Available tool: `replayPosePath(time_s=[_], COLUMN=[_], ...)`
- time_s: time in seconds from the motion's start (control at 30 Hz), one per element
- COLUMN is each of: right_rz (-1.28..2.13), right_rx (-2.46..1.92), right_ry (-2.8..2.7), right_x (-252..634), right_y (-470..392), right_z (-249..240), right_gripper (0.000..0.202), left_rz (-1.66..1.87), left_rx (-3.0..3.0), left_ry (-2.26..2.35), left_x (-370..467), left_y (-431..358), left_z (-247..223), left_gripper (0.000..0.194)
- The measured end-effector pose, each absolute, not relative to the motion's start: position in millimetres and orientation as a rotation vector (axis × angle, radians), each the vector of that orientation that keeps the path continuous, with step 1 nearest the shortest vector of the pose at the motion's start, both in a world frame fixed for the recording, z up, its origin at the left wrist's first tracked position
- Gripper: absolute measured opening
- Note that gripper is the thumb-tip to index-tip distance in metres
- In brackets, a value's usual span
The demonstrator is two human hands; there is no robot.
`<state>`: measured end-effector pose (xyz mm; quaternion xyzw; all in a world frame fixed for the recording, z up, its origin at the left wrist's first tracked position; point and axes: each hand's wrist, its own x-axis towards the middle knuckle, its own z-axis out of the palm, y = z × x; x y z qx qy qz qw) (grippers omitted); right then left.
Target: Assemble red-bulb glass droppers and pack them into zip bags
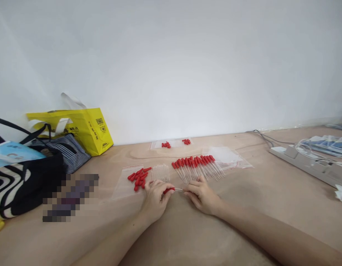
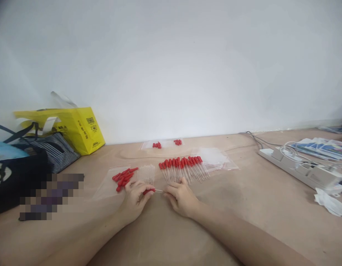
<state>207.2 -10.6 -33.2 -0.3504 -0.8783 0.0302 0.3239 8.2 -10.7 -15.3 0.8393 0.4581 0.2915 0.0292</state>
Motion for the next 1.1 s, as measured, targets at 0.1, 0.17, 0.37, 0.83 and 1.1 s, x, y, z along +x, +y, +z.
replayPosePath(time_s=[0.1, 0.17, 0.37, 0.83, 1.1], right_rz=[-0.019, -0.079, -0.151, -0.096, -0.083], right_rx=[-0.885, -0.862, -0.86, -0.919, -0.933], right_ry=[-2.326, -2.334, -2.3, -2.259, -2.285], right_x=[209.2, 210.3, 208.5, 197.0, 199.5], right_y=[-9.4, -8.7, -11.0, -11.9, -7.9], right_z=[-31.2, -30.1, -30.9, -34.2, -32.3], right_gripper=[0.02, 0.023, 0.025, 0.022, 0.02], left_rz=[0.883, 0.874, 0.888, 0.888, 0.826], left_rx=[2.585, 2.589, 2.617, 2.65, 2.599], left_ry=[1.39, 1.37, 1.321, 1.325, 1.333], left_x=[8.2, 8.3, 9.9, 12.2, 8.9], left_y=[-11.1, -11.5, -14.9, -16.7, -12.4], left_z=[-14.3, -13.3, -12.7, -12.3, -9.4], left_gripper=[0.014, 0.013, 0.013, 0.017, 0.015])
